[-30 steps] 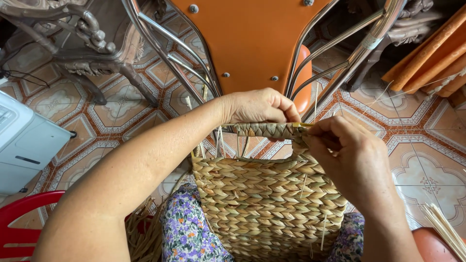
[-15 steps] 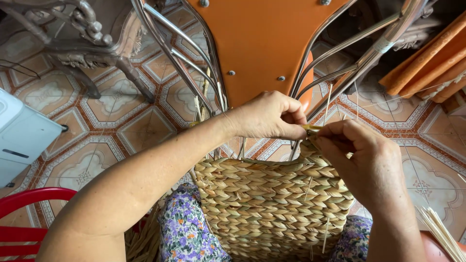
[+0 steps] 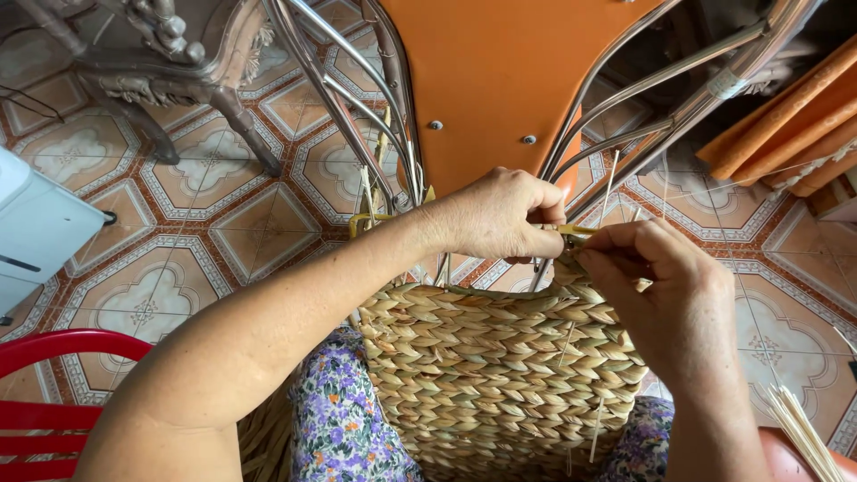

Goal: The person is weaving a handbag using dried water hyacinth stalks, attaching handles and trimming excess material.

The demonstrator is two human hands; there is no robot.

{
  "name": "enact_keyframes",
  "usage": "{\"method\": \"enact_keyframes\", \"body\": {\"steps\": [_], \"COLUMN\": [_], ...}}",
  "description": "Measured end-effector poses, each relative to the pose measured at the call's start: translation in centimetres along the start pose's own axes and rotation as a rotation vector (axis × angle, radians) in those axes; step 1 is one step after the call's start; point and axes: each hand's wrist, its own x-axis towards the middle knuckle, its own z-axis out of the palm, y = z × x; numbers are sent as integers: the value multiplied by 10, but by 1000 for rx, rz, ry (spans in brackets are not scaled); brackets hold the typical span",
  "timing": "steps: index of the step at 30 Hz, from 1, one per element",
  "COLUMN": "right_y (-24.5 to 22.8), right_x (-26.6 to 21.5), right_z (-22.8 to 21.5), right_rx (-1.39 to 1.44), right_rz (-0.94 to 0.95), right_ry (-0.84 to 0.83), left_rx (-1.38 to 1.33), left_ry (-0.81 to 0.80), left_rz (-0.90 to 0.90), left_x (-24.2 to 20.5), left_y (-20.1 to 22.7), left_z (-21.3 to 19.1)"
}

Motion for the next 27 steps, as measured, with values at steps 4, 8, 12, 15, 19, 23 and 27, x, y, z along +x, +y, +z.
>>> {"method": "enact_keyframes", "body": {"steps": [4, 8, 12, 15, 19, 23, 27], "right_y": [-9, -5, -2, -10, -16, -6, -1], "right_x": [-3, -3, -4, -5, -6, -6, -1], "right_z": [9, 20, 32, 32, 22, 22, 27], "right_rx": [-199, -478, -603, -648, -569, -486, -471], "right_rz": [-208, -266, -239, -306, -388, -312, -280], "right_ry": [73, 165, 202, 231, 150, 149, 154], "left_rx": [-233, -349, -188, -628, -762, -807, -716], "left_ry": [-124, -131, -128, -181, -364, -652, -679], "left_rz": [-125, -193, -168, -276, -265, -224, -274], "left_x": [-2, -4, 3, 5, 15, 32, 40], "left_y": [3, 2, -12, -14, -28, -31, -32], "left_z": [-4, -8, -9, -12, -19, -31, -30]}}
